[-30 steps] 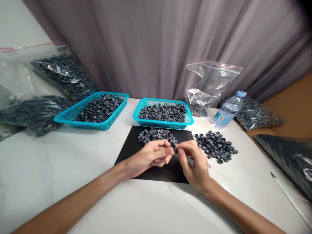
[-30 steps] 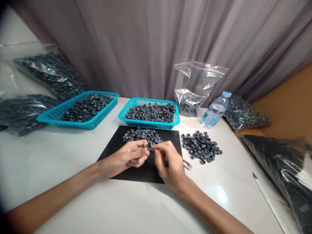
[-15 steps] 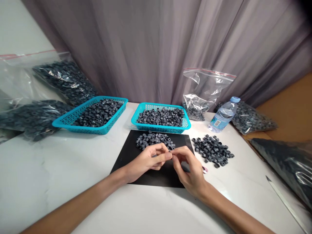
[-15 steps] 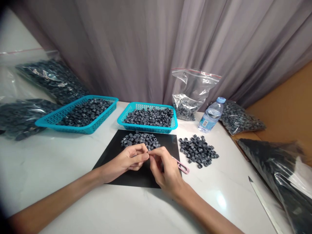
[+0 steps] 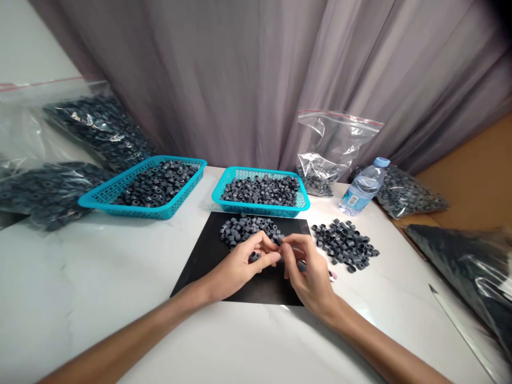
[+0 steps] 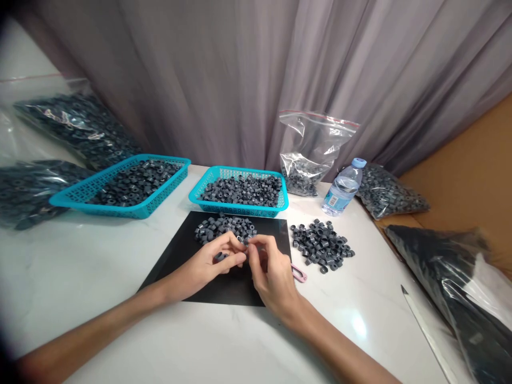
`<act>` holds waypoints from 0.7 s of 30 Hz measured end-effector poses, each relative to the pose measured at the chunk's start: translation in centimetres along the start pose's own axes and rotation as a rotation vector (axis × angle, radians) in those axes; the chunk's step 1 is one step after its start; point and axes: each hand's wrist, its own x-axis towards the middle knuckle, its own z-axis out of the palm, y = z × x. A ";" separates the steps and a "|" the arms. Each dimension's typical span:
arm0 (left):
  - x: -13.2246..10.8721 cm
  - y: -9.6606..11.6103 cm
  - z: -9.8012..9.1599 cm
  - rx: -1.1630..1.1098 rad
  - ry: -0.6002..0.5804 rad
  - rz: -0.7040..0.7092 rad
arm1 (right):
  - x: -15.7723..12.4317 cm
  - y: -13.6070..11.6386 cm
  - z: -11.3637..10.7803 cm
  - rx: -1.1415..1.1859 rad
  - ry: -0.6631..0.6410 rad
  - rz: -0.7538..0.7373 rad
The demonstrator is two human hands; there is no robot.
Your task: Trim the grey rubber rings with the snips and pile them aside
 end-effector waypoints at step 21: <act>-0.3 0.9 1.3 -0.611 -0.056 -0.269 | 4.1 5.8 -11.6 -1.015 -0.240 -0.130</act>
